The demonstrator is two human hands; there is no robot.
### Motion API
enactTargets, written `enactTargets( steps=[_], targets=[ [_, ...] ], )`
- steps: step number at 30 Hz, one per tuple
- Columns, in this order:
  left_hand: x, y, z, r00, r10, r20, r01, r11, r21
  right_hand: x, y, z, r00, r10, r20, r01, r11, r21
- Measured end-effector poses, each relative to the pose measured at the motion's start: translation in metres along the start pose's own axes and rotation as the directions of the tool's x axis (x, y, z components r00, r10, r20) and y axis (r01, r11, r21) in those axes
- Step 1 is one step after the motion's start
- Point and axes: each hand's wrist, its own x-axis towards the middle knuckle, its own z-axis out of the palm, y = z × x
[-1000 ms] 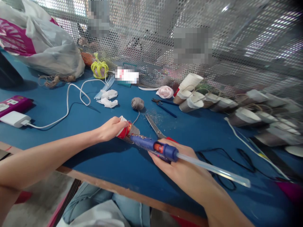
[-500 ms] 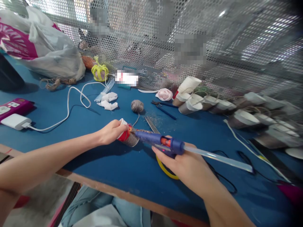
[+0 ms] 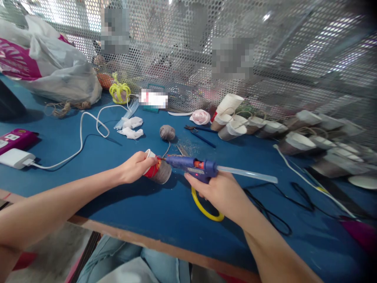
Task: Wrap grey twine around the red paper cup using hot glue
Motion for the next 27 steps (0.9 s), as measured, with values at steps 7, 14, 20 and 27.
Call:
enactTargets(
  steps=[7,14,20,27],
  targets=[
    [-0.001,0.002,0.000,1.000,0.004,-0.013,-0.004,1.000,0.017,0.002,-0.003,-0.020,0.943,0.281,0.179,-0.333,0.812,0.479],
    [-0.001,0.006,-0.003,0.997,0.026,-0.077,-0.027,1.000,-0.011,0.022,0.057,-0.025,0.798,0.599,-0.070,-0.384,0.594,0.707],
    [-0.002,0.002,-0.004,0.996,0.060,-0.060,-0.060,0.998,0.008,0.037,0.091,0.001,0.712,0.699,0.074,-0.598,0.548,0.585],
    [-0.002,-0.004,-0.003,0.993,0.112,-0.034,-0.109,0.991,0.072,0.037,0.095,0.005,0.698,0.715,0.030,-0.657,0.624,0.424]
  ],
)
